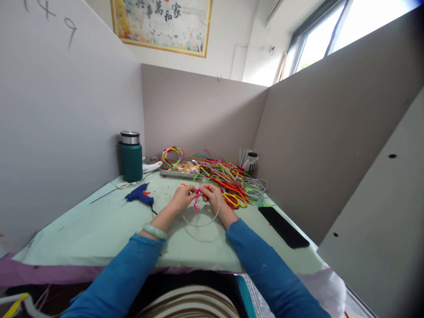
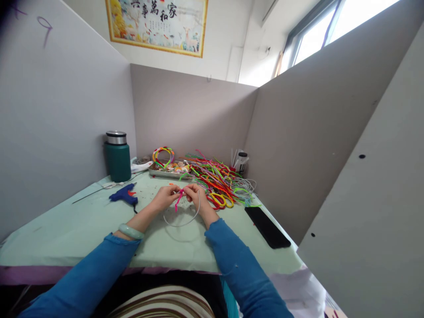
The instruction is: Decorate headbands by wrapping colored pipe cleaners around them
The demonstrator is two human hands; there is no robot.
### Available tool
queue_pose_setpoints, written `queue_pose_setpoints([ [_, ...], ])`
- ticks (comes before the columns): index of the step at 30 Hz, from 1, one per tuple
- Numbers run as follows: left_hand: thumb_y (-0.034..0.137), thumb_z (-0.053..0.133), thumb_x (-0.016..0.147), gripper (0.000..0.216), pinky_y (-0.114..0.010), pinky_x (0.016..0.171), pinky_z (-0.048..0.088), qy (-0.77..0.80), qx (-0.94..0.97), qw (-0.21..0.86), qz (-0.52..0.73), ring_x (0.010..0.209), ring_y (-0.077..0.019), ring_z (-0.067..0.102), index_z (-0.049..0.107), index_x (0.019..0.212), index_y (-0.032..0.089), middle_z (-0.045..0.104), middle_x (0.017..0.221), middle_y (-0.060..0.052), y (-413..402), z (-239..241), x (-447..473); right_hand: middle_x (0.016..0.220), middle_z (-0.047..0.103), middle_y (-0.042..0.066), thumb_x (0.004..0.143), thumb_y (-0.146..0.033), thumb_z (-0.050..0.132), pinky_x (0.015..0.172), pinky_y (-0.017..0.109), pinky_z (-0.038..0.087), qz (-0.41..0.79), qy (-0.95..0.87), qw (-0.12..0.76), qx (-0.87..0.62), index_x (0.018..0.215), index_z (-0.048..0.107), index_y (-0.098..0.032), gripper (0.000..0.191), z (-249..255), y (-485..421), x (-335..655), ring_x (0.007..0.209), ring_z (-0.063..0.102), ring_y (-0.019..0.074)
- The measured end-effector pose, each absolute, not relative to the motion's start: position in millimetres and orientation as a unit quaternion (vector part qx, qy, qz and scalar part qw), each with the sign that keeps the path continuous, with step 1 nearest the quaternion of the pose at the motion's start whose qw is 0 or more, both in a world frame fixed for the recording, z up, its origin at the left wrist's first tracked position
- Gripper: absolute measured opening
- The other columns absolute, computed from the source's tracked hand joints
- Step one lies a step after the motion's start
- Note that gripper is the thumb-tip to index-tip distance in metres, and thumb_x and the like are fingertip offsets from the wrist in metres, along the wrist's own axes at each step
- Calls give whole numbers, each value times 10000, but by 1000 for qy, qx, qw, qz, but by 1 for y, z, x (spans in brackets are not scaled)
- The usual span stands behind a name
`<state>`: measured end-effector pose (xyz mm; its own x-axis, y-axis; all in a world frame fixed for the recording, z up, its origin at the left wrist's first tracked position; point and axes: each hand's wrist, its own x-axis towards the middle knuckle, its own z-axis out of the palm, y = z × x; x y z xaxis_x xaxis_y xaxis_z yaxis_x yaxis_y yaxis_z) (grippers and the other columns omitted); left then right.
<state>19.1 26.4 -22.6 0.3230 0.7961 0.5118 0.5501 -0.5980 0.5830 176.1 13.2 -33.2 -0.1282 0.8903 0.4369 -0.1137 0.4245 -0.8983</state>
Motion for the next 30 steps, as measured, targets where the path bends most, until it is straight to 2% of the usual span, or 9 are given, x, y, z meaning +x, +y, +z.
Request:
queue_pose_setpoints([
  [10, 322, 515, 785, 214, -209, 544, 318, 405, 812, 137, 398, 541, -101, 450, 644, 747, 154, 599, 621, 3, 21, -20, 19, 595, 517, -27, 715, -431, 621, 469, 235, 306, 426, -611, 579, -331, 715, 568, -183, 253, -33, 13, 177, 474, 403, 83],
  [20, 238, 524, 764, 106, -215, 551, 307, 426, 824, 95, 362, 574, -111, 457, 590, 730, 163, 563, 614, 6, 21, -20, 20, 566, 495, -34, 710, -440, 627, 461, 231, 298, 414, -623, 572, -335, 700, 562, -180, 268, -36, 15, 177, 469, 393, 82],
  [30, 351, 479, 816, 240, -217, 556, 325, 405, 822, 114, 385, 574, -115, 476, 602, 735, 162, 575, 609, -5, 21, -22, 20, 564, 494, -32, 690, -460, 633, 454, 228, 301, 421, -610, 580, -337, 699, 563, -182, 287, -37, 16, 177, 464, 386, 81],
])
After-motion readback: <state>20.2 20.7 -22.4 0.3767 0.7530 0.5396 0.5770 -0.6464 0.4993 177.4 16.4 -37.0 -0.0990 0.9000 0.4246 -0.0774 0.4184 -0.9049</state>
